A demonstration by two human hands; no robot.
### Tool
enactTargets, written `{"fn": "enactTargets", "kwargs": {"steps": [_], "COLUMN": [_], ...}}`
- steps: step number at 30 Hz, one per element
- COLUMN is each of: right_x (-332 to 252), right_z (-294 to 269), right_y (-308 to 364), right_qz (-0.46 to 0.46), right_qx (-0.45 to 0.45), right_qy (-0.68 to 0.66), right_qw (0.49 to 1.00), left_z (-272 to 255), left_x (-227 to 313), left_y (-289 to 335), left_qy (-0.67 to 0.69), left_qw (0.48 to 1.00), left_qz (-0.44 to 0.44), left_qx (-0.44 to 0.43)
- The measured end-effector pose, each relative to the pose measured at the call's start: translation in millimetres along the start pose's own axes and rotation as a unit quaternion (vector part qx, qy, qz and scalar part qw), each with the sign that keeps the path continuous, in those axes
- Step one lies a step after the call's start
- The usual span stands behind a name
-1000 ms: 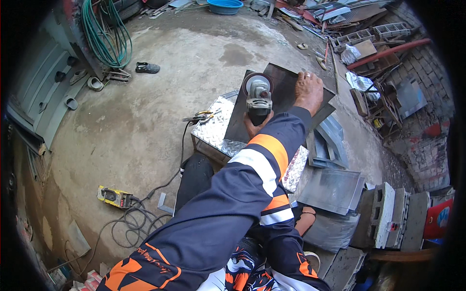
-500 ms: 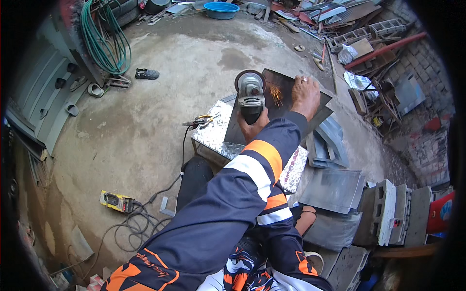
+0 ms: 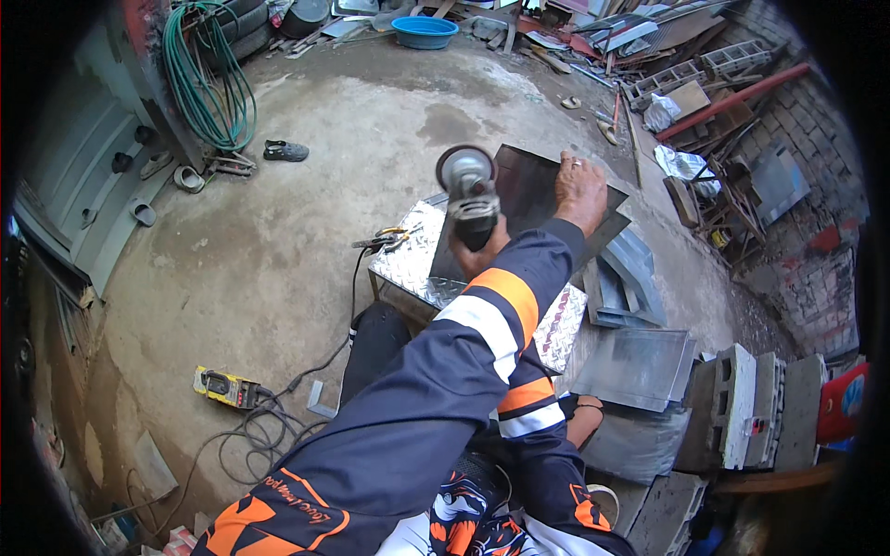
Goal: Grinding the edges of a metal sheet using an angle grinder while sitting on the floor.
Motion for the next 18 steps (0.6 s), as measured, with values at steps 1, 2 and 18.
{"fn": "enactTargets", "kwargs": {"steps": [1,2,18], "right_x": [-1.9,11.6,34.6], "right_z": [7.2,21.2,53.1], "right_y": [8.1,12.2,10.8], "right_qz": [-0.018,0.107,0.078], "right_qx": [0.000,-0.103,-0.018], "right_qy": [-0.037,-0.213,-0.122], "right_qw": [0.999,0.966,0.989], "left_z": [3.8,8.0,14.3], "left_x": [-2.0,-2.0,-5.3], "left_y": [-1.2,-1.1,-0.5], "left_qy": [0.012,0.024,0.035], "left_qw": [0.999,0.996,0.999], "left_qz": [-0.001,-0.002,0.010], "left_qx": [-0.045,-0.089,0.020]}}
Point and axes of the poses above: each hand's wrist, its own y-axis away from the middle knuckle, its own z-axis out of the palm, x = y × z, the point moved 5 cm from there along -y, towards the middle knuckle, and after that the axes turned 7 degrees about -x, right-handed, at the moved point
